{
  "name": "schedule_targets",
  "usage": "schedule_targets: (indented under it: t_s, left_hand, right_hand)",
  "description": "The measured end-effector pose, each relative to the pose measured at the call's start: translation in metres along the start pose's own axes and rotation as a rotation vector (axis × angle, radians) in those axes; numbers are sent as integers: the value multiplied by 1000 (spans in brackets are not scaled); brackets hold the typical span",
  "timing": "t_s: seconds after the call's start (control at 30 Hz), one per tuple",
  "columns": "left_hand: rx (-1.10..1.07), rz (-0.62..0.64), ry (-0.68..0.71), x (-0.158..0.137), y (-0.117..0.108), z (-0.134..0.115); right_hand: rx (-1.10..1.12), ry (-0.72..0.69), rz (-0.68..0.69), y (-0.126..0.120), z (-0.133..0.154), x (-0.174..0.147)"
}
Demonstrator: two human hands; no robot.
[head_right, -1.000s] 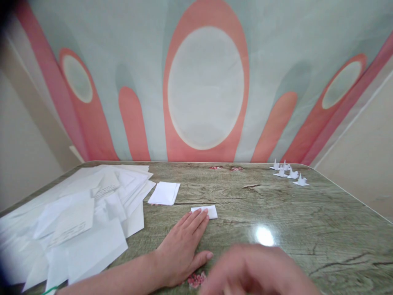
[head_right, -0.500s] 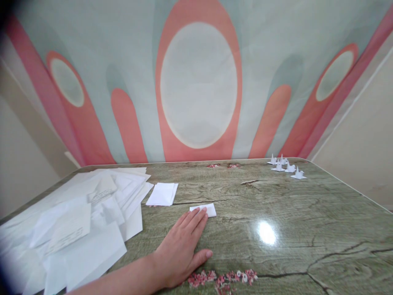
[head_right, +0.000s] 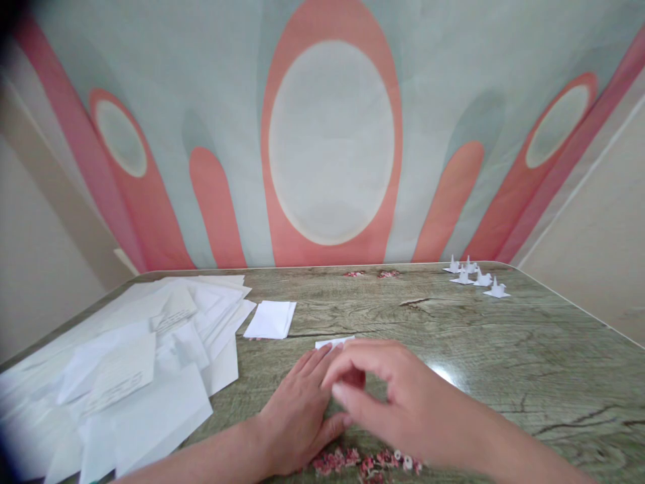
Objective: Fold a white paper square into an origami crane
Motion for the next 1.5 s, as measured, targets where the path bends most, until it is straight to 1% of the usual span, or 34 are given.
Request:
schedule_targets:
  t_s: [0.13, 0.2, 0.27, 0.47, 0.57, 0.8, 0.97, 1.07, 1.2, 1.27, 1.37, 1.5]
  left_hand:
    - [9, -1, -4, 0, -3, -2]
    - [21, 3, -5, 1, -3, -2]
    - [28, 2, -6, 1, -2, -2]
    - [6, -11, 0, 2, 0, -1]
    - [5, -9, -5, 2, 0, -2]
    - [33, -24, -8, 1, 2, 0]
    - [32, -55, -2, 1, 1, -1]
    - [32, -82, 14, 6, -2, 4]
    - [8, -110, 28, 15, -7, 20]
    - [0, -147, 48, 16, -10, 26]
    - [5, -175, 76, 16, -11, 29]
    - [53, -165, 100, 16, -9, 27]
  right_hand:
    - [-37, -50, 33, -4, -5, 17]
    - [-44, -82, 91, 0, -11, 26]
    - [-45, -86, 101, 5, -17, 30]
    - [-45, -77, 108, 11, -27, 26]
    - [-47, -77, 127, 10, -27, 27]
    - [-31, -79, 116, 10, -26, 28]
    - [-49, -69, 119, 9, -24, 28]
    - [-55, -70, 122, 9, -24, 28]
    - [-59, -74, 128, 10, -25, 28]
    - [-63, -75, 132, 10, -25, 28]
    - [-64, -77, 131, 9, -24, 28]
    - [-58, -91, 126, 9, -24, 28]
Point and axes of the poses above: each hand's wrist, its own x-axis towards the middle knuckle, its own y-axis out of the palm, z = x × y, the point moved 4 cm from there along x, towards the middle knuckle, and after that the axes turned 7 degrees about -x, right-handed, at the moved point
